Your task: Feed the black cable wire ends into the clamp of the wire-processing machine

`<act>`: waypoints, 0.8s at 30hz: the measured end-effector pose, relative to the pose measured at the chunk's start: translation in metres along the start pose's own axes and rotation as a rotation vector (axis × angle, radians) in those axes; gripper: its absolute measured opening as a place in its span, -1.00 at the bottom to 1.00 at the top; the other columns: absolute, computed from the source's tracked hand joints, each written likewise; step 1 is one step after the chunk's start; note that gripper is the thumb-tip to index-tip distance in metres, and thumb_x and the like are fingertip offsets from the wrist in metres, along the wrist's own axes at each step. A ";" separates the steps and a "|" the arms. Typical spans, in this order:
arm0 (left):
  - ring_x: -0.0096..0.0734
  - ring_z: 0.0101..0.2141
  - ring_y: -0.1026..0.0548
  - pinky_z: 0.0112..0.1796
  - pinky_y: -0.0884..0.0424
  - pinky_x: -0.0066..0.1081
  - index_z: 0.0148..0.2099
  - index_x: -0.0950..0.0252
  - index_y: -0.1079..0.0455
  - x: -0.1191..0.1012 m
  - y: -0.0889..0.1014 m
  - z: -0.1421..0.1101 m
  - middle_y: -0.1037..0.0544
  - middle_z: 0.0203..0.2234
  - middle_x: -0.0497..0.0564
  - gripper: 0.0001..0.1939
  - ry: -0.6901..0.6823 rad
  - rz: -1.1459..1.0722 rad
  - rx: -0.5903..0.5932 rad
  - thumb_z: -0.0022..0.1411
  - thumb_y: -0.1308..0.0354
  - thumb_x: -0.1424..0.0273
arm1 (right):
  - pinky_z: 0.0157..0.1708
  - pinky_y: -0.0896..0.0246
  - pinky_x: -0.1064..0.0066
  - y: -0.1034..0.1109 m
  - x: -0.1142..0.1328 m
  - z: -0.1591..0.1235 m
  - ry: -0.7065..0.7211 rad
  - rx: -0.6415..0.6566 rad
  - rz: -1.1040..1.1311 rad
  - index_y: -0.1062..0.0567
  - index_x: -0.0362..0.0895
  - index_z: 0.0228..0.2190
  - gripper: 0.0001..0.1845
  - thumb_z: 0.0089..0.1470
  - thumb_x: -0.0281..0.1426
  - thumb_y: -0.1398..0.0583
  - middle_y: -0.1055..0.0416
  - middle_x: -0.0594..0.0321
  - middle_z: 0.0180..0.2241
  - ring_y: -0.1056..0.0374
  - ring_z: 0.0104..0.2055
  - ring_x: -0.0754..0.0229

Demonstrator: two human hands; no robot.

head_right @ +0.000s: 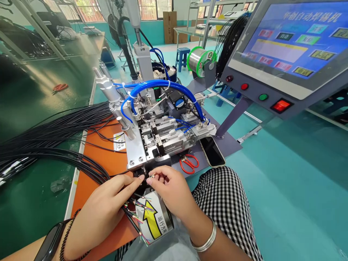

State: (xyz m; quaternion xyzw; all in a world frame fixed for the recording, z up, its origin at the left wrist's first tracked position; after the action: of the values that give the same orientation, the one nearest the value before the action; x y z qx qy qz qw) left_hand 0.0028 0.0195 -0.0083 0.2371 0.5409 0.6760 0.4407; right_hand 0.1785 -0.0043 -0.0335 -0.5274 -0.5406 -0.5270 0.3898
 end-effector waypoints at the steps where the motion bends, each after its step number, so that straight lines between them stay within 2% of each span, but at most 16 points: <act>1: -0.32 -0.23 -0.40 -0.27 -0.43 -0.35 0.17 0.36 -0.19 0.001 0.000 0.000 -0.44 -0.20 0.10 -0.35 0.000 -0.012 -0.003 0.02 0.19 0.77 | -0.40 -0.25 0.46 0.001 0.000 0.001 -0.005 0.012 0.017 -0.52 -0.12 -0.39 -0.93 -0.03 -0.44 -0.25 -0.44 0.33 -0.47 -0.32 -0.42 0.27; 4: -0.32 -0.26 -0.39 -0.31 -0.41 -0.35 0.16 0.33 -0.20 0.002 0.000 0.000 -0.41 -0.22 0.10 -0.41 -0.002 -0.032 0.018 0.09 0.17 0.74 | -0.43 -0.21 0.47 0.002 -0.001 0.001 -0.021 0.015 -0.008 -0.50 -0.14 -0.45 -0.96 -0.02 -0.41 -0.24 -0.38 0.35 -0.51 -0.29 -0.45 0.28; 6: -0.31 -0.27 -0.37 -0.33 -0.40 -0.33 0.16 0.29 -0.21 0.002 -0.001 0.002 -0.39 -0.24 0.10 -0.45 -0.009 -0.028 0.048 0.15 0.16 0.71 | -0.47 -0.17 0.48 0.003 -0.002 0.001 -0.049 0.016 -0.040 -0.47 -0.15 -0.50 -0.91 -0.01 -0.40 -0.22 -0.34 0.35 -0.54 -0.26 -0.47 0.28; 10: -0.30 -0.33 -0.34 -0.37 -0.38 -0.30 0.17 0.24 -0.21 0.002 -0.004 0.005 -0.36 -0.30 0.08 -0.52 0.000 -0.022 0.100 0.24 0.13 0.63 | -0.47 -0.16 0.47 0.005 -0.007 0.000 -0.081 0.057 -0.019 -0.44 -0.15 -0.49 -0.88 0.04 -0.40 -0.15 -0.35 0.33 -0.53 -0.26 -0.46 0.27; 14: -0.31 -0.34 -0.32 -0.37 -0.37 -0.29 0.15 0.24 -0.23 0.003 -0.006 0.005 -0.34 -0.32 0.08 -0.55 -0.002 -0.017 0.090 0.26 0.14 0.60 | -0.46 -0.14 0.48 0.004 -0.010 0.001 -0.112 0.068 -0.032 -0.42 -0.15 -0.48 -0.89 0.04 -0.41 -0.13 -0.34 0.33 -0.51 -0.25 -0.44 0.27; 20: -0.29 -0.33 -0.33 -0.36 -0.37 -0.29 0.15 0.23 -0.23 0.001 -0.006 0.006 -0.35 -0.31 0.08 -0.57 -0.013 -0.013 0.089 0.28 0.15 0.58 | -0.50 -0.07 0.50 0.005 -0.011 0.000 -0.133 0.025 -0.049 -0.39 -0.14 -0.50 -0.91 0.00 -0.41 -0.14 -0.21 0.39 -0.56 -0.15 -0.49 0.30; 24: -0.28 -0.34 -0.33 -0.37 -0.38 -0.28 0.13 0.26 -0.24 -0.001 -0.007 0.009 -0.36 -0.34 0.09 -0.60 -0.009 -0.003 0.101 0.29 0.15 0.55 | -0.47 -0.11 0.50 0.008 -0.016 0.000 -0.186 0.072 -0.051 -0.42 -0.15 -0.51 -0.88 0.01 -0.40 -0.14 -0.28 0.36 -0.56 -0.20 -0.47 0.29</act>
State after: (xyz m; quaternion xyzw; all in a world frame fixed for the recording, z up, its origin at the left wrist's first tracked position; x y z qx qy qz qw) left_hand 0.0130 0.0233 -0.0123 0.2613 0.5726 0.6463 0.4316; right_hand 0.1882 -0.0082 -0.0480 -0.5458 -0.6064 -0.4656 0.3430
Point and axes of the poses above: each hand's wrist, its own z-axis towards the middle knuckle, its own y-axis out of the back of the hand, x = y × z, the point moved 2 cm from there along z, towards the middle knuckle
